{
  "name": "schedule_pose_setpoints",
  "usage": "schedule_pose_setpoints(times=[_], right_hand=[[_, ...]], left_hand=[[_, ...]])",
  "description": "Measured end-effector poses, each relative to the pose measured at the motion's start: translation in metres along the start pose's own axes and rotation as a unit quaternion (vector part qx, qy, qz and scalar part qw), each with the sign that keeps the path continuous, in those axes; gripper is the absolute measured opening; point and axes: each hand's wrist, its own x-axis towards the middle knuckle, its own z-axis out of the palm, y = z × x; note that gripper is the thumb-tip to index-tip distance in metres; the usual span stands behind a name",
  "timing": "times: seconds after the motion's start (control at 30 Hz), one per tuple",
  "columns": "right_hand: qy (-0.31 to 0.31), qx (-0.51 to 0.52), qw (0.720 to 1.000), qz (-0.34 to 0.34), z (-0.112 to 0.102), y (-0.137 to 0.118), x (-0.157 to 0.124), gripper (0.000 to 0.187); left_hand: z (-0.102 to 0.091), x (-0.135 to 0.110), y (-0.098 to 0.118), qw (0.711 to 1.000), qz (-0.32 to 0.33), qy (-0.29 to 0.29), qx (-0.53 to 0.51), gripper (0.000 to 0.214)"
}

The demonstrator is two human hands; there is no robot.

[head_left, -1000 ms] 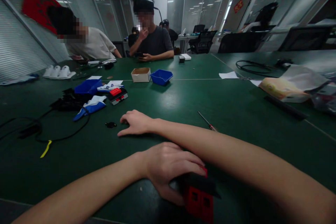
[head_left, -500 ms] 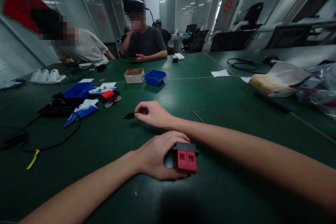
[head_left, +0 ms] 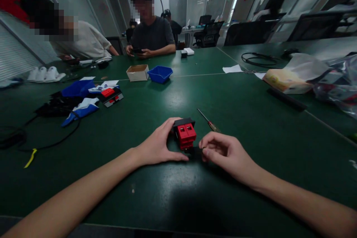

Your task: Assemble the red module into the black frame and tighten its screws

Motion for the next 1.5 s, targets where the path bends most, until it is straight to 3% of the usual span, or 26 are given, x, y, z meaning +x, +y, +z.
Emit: schedule_pose_setpoints(times=[0.13,0.27,0.77,1.27,1.5], right_hand=[[-0.008,-0.016,0.999,0.041,0.0052,0.0057,0.0055,0.021],[-0.015,-0.016,0.999,0.042,0.005,0.0053,0.0077,0.021],[0.017,0.009,0.996,0.082,0.0065,0.0042,0.0104,0.026],[0.067,0.026,0.995,0.064,0.0072,0.0059,0.0063,0.031],[0.072,-0.037,0.996,0.029,0.0052,0.0078,0.0059,0.024]], left_hand=[[-0.0014,0.0001,-0.001,1.0,0.001,-0.004,0.01,0.098],[-0.0022,0.0001,-0.0029,1.0,0.002,-0.009,0.017,0.087],[-0.0033,-0.0002,-0.0044,0.999,0.021,-0.015,0.032,0.082],[-0.0021,0.0002,0.0005,1.0,-0.008,0.002,0.001,0.076],[-0.001,-0.0001,0.002,1.0,-0.013,0.008,-0.015,0.075]])
